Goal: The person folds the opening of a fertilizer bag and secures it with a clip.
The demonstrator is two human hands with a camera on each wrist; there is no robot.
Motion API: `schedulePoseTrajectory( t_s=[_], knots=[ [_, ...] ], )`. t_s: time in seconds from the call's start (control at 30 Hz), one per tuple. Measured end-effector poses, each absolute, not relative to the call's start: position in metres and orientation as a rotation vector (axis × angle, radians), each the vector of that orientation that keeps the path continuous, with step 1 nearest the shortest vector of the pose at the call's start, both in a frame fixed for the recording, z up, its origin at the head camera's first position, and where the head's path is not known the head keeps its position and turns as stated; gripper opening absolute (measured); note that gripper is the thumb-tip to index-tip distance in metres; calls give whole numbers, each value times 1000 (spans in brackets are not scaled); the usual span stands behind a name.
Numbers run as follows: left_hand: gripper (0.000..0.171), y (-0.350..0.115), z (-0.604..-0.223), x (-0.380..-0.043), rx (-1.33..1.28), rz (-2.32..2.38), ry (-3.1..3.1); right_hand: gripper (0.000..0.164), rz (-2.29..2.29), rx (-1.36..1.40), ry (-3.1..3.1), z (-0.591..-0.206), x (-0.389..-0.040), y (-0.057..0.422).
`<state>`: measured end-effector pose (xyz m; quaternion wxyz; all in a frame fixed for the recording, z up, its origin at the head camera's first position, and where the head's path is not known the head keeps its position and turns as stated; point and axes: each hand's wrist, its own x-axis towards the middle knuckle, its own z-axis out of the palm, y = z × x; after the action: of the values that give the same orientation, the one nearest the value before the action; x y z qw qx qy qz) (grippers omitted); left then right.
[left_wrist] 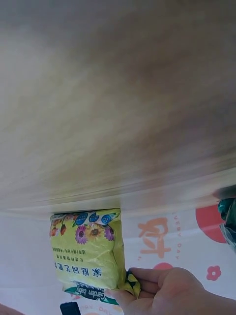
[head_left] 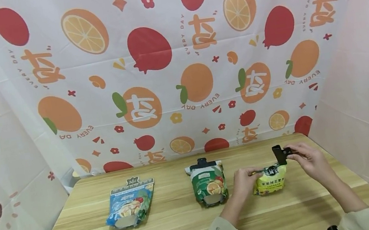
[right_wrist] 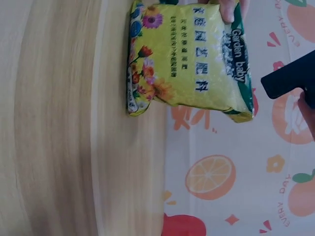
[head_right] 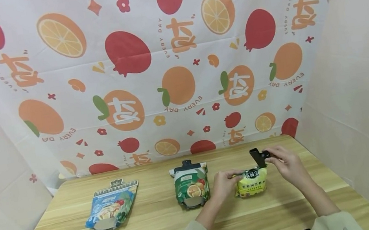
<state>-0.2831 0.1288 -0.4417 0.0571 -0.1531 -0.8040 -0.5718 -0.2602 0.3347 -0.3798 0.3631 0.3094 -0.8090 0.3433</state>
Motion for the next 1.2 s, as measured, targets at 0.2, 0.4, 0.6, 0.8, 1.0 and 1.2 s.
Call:
schedulePoseTrajectory(
  t_s=[0.2, 0.4, 0.6, 0.8, 1.0, 1.2],
  knots=[
    [13, 128, -441, -283, -474, -1721, -2442, 44, 827, 840, -2051, -384, -264, 338],
    [13, 128, -441, -283, -491, -1716, -2440, 44, 755, 913, -2047, -383, -269, 336],
    [13, 128, -441, -284, -500, -1736, -2440, 45, 792, 980, -2054, -383, -272, 337],
    [13, 128, -442, -285, -486, -1750, -2435, 46, 770, 1052, -2051, -384, -275, 337],
    [13, 129, -442, -285, -489, -1749, -2449, 24, 624, 1150, -2074, -382, -275, 336],
    [9, 128, -442, -284, -495, -1721, -2443, 40, 416, 1236, -2072, -377, -274, 328]
  ],
)
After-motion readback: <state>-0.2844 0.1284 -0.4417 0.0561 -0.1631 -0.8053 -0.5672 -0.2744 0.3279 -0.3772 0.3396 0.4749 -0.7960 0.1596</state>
